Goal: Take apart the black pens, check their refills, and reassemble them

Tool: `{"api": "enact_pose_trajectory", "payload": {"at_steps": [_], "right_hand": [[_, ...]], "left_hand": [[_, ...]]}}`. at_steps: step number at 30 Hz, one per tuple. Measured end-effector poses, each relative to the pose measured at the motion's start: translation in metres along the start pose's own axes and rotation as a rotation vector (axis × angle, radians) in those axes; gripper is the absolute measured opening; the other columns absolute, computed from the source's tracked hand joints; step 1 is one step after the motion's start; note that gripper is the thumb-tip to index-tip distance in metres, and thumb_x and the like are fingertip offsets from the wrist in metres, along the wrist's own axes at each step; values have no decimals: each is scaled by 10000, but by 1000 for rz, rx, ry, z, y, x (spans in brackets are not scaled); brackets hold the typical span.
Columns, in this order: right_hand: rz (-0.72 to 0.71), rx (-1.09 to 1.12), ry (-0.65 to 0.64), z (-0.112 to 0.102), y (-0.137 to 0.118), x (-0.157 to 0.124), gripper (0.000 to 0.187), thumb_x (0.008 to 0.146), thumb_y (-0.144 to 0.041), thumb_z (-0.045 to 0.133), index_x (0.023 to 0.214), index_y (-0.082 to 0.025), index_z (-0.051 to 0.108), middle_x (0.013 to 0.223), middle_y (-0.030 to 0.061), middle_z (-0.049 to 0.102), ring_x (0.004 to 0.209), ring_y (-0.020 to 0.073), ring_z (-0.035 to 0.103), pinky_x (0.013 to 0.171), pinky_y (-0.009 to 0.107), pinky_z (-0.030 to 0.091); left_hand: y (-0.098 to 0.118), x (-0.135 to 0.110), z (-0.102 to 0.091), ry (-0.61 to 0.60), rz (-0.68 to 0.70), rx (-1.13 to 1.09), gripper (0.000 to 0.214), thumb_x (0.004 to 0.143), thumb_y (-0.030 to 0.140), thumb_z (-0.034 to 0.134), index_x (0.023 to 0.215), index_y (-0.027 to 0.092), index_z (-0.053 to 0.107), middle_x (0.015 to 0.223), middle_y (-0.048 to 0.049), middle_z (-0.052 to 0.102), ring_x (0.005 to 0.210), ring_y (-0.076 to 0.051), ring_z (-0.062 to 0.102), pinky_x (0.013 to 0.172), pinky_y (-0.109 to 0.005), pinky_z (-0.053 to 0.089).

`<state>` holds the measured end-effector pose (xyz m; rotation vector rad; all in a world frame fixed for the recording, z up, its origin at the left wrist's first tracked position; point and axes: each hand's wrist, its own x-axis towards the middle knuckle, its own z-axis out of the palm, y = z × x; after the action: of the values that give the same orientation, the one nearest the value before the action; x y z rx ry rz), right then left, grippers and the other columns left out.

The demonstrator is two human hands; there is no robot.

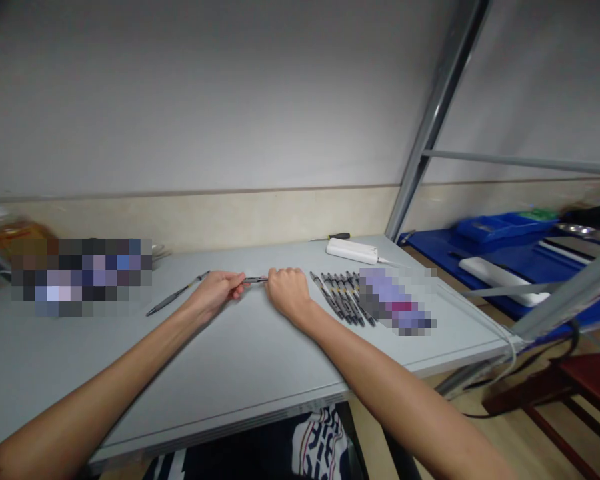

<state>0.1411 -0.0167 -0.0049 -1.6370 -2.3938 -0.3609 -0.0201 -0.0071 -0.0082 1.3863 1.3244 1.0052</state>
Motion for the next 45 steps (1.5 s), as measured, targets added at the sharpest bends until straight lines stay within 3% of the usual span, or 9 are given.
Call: {"api": "enact_pose_trajectory", "payload": {"at_steps": [6,17,21,26,30,33,38,41,45], "right_hand": [[64,61,-53,3,6,0,467,905,-364,288,891,-119,685,815,206,672,767,278,637,632,333,413],[-22,130,-210,-9,17,-2,412,888,-364,329,933,-143,674,917,165,669,806,230,622,649,279,393],[-15,118,-194,-12,21,-2,447,904,-428,289,949,-169,651,906,142,663,838,233,607,679,281,380],[27,312,-97,-9,38,0,491,806,-607,415,917,-181,635,774,92,645,734,200,571,612,255,347],[-6,776,-7,-9,53,5,357,761,-499,547,776,-155,640,600,15,565,564,121,474,537,229,307],[99,1222,98,-10,56,10,300,691,-446,625,738,-149,620,512,-38,483,461,82,392,475,218,286],[300,1743,307,-19,50,17,259,648,-411,659,732,-175,596,656,-32,526,546,72,445,496,192,353],[315,1996,214,-30,49,20,218,676,-373,634,784,-200,556,627,-55,498,540,73,458,516,193,386],[334,2245,6,-44,51,23,287,754,-460,519,654,-205,435,443,-101,263,357,61,247,372,176,251]], "left_hand": [[12,-13,0,81,382,383,174,735,260,503,664,147,615,559,-1,582,502,-111,449,491,-232,302],[7,-14,-5,78,904,698,181,830,180,458,796,172,636,729,-41,633,729,-163,554,712,-293,422],[5,-10,-8,54,893,707,164,840,209,471,858,173,630,803,-50,655,782,-171,573,741,-304,438],[0,-5,-13,51,785,681,135,818,222,504,870,184,623,824,-40,655,792,-163,586,756,-300,448],[-4,-1,-17,94,715,663,112,790,248,545,837,188,626,805,-28,661,774,-159,588,758,-300,444],[-4,-2,-15,51,698,650,112,778,280,565,815,194,626,808,-20,672,785,-161,595,771,-301,440],[-5,-4,-8,-13,740,675,126,796,277,533,818,189,620,814,-27,662,797,-158,589,781,-298,433],[-7,-4,-8,-26,735,704,142,807,274,509,814,185,620,775,-27,648,767,-154,582,758,-291,433],[-9,-2,-10,-23,726,732,146,808,268,495,801,183,614,753,-28,642,747,-156,576,742,-289,430]]}}
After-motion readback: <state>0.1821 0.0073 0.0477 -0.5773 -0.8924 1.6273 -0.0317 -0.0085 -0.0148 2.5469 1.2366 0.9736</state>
